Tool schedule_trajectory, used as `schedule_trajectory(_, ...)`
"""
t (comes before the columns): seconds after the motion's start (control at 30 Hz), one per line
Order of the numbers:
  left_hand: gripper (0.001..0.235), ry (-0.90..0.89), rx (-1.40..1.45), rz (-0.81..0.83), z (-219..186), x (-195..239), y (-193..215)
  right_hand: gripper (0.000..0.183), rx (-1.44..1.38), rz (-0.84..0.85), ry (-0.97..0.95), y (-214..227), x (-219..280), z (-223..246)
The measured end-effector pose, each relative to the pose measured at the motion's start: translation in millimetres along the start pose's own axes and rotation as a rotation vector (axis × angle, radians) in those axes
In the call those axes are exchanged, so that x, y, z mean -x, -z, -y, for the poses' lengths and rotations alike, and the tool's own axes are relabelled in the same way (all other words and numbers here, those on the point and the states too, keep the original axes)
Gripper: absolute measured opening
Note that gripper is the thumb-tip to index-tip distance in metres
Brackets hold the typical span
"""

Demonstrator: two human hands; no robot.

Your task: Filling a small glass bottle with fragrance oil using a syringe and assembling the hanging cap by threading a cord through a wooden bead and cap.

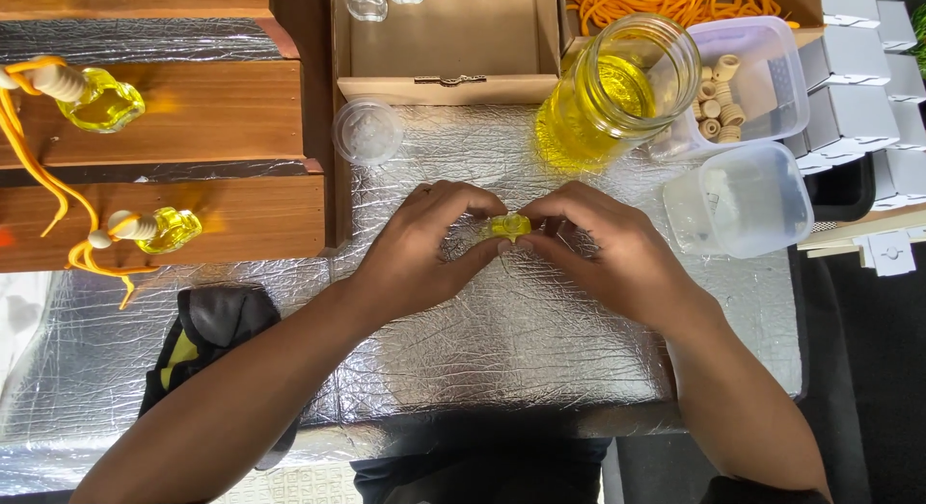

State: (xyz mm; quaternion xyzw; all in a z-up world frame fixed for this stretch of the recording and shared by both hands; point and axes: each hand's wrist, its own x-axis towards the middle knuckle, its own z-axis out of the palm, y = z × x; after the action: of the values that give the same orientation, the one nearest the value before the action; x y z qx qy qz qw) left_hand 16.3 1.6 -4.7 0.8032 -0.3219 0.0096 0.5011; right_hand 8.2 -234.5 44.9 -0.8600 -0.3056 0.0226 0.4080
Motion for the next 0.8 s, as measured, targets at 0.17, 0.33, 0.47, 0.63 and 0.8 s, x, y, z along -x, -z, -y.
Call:
schedule_trajectory(0.17,0.025,0.013,0.038,-0.004,0,0,0,0.027,0.01,0.029,-0.012,1,-2,1)
schedule_trajectory(0.33,0.023,-0.009,0.07,-0.023,-1,0,-2,0.044,-0.029,-0.002,-0.009,7,5,-2)
schedule_trajectory(0.47,0.022,-0.052,0.077,-0.053,2,2,-3,0.016,0.036,-0.144,-0.005,6,2,12)
schedule_trajectory(0.63,0.02,-0.069,0.153,-0.046,6,2,-3,0.019,0.25,-0.052,0.172,4,-29,42)
schedule_trajectory(0.8,0.033,-0.007,0.075,-0.052,15,2,-12,0.014,0.532,0.135,0.212,-10,-98,54)
